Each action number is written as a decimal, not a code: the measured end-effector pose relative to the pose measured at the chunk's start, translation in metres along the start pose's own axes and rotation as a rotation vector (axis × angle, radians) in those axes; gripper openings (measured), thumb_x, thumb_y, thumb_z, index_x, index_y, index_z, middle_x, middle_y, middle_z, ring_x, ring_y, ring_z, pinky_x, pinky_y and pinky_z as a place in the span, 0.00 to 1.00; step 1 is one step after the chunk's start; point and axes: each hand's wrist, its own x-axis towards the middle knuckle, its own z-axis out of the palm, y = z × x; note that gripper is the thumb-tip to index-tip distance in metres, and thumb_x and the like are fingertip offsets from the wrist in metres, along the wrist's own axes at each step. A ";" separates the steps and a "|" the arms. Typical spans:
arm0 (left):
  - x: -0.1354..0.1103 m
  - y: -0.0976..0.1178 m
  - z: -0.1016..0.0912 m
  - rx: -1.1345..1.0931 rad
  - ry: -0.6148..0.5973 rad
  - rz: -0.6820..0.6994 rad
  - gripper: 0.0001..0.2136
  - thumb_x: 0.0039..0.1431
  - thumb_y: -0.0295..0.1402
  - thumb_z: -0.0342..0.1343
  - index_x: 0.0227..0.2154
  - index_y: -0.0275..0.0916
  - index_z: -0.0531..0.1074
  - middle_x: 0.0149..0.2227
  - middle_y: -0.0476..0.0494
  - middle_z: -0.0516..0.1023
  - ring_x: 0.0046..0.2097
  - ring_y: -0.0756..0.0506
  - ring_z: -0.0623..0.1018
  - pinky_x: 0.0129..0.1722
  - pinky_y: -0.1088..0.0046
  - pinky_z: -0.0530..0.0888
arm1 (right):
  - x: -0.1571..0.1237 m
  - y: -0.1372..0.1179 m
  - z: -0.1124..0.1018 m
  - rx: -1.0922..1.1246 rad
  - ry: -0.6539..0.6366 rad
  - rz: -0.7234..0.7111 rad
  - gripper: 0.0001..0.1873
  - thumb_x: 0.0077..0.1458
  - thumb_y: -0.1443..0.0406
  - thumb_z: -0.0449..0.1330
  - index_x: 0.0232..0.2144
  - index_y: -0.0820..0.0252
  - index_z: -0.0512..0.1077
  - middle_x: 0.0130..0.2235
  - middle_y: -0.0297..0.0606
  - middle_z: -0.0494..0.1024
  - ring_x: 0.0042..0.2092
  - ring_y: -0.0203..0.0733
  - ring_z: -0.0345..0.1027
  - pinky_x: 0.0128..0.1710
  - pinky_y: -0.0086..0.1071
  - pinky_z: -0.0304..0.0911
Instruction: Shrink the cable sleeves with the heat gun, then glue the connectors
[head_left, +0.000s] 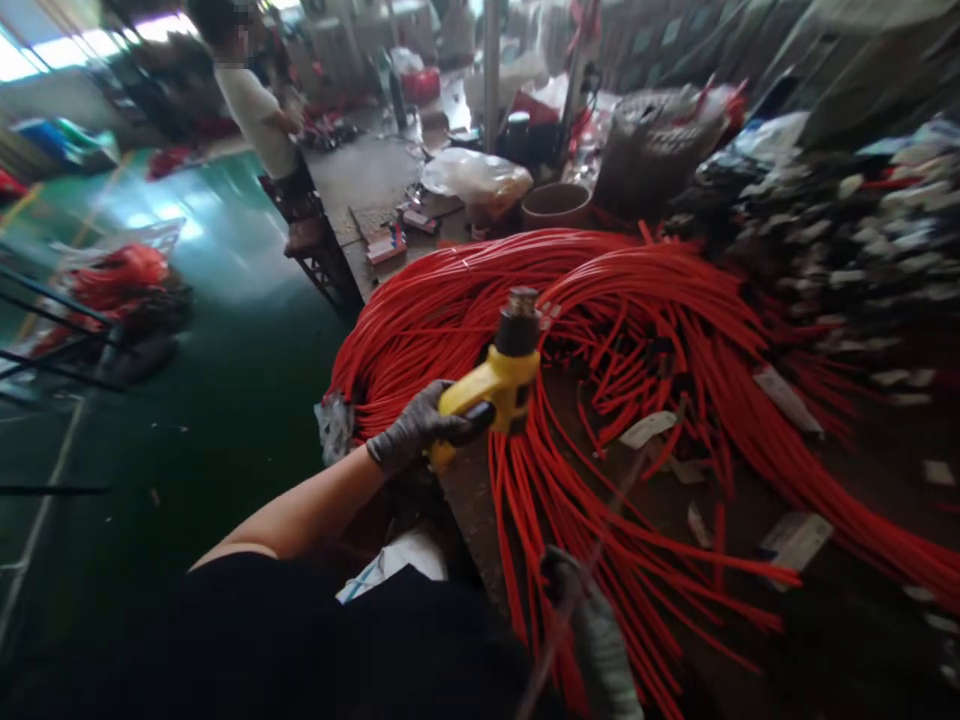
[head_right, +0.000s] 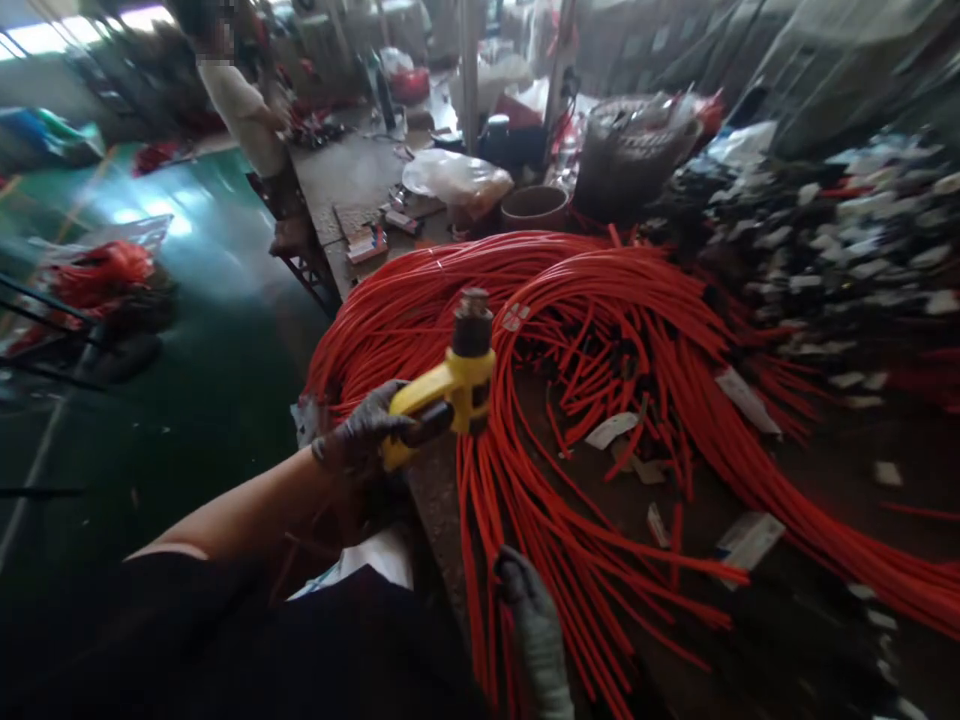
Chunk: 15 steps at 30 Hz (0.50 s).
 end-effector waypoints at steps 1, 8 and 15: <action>0.009 0.002 -0.015 0.030 0.075 0.034 0.25 0.31 0.33 0.69 0.37 0.37 0.69 0.29 0.50 0.76 0.27 0.51 0.72 0.26 0.76 0.69 | 0.015 0.009 0.006 0.011 0.045 0.066 0.19 0.44 0.46 0.67 0.33 0.50 0.79 0.37 0.33 0.82 0.41 0.50 0.78 0.42 0.43 0.75; 0.117 -0.050 -0.022 0.191 0.362 0.040 0.23 0.32 0.35 0.66 0.34 0.38 0.66 0.25 0.54 0.70 0.25 0.50 0.69 0.27 0.73 0.68 | 0.127 0.003 0.067 -0.102 0.314 -0.052 0.35 0.38 0.40 0.62 0.40 0.62 0.75 0.42 0.50 0.80 0.45 0.54 0.75 0.51 0.53 0.68; 0.148 -0.081 -0.016 0.362 0.355 0.151 0.20 0.41 0.38 0.65 0.36 0.40 0.66 0.32 0.49 0.73 0.33 0.46 0.75 0.35 0.70 0.71 | 0.301 -0.077 0.115 -0.041 0.246 -0.230 0.48 0.30 0.49 0.73 0.54 0.63 0.70 0.61 0.53 0.69 0.65 0.58 0.59 0.66 0.52 0.49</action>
